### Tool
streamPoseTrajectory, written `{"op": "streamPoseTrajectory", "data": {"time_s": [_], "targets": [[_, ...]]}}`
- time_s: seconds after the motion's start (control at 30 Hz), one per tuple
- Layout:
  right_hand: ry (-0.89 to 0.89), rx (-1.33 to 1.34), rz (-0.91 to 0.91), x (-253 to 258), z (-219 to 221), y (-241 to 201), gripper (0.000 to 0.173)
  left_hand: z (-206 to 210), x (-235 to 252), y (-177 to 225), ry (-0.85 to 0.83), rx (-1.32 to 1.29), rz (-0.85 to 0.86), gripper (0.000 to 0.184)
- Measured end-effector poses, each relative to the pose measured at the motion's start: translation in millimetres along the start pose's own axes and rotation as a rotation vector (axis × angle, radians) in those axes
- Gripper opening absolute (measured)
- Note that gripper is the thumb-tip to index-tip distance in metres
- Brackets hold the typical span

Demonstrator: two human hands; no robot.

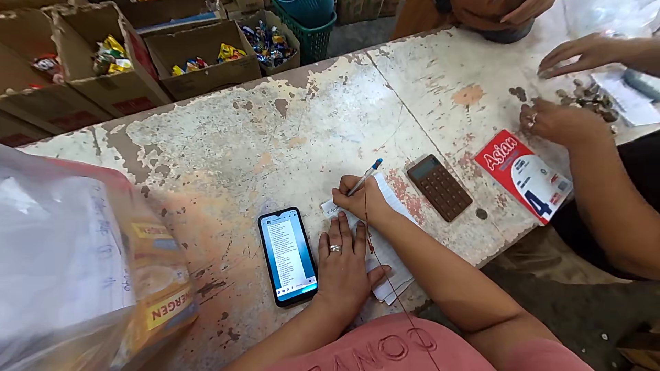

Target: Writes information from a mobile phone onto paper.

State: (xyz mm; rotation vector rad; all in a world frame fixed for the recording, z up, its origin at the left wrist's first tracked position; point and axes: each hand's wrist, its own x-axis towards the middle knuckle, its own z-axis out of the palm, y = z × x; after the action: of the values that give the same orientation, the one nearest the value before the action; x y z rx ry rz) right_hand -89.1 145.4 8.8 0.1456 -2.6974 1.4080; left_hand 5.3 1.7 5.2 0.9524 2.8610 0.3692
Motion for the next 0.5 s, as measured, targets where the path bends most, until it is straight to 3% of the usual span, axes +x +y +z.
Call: {"op": "streamPoseTrajectory", "data": {"time_s": [0.5], "targets": [[-0.010, -0.028, -0.012, 1.6, -1.0, -2.3, 0.033, -1.3, -0.4, -0.1, -0.003, -0.013, 0.003, 0.095]]}}
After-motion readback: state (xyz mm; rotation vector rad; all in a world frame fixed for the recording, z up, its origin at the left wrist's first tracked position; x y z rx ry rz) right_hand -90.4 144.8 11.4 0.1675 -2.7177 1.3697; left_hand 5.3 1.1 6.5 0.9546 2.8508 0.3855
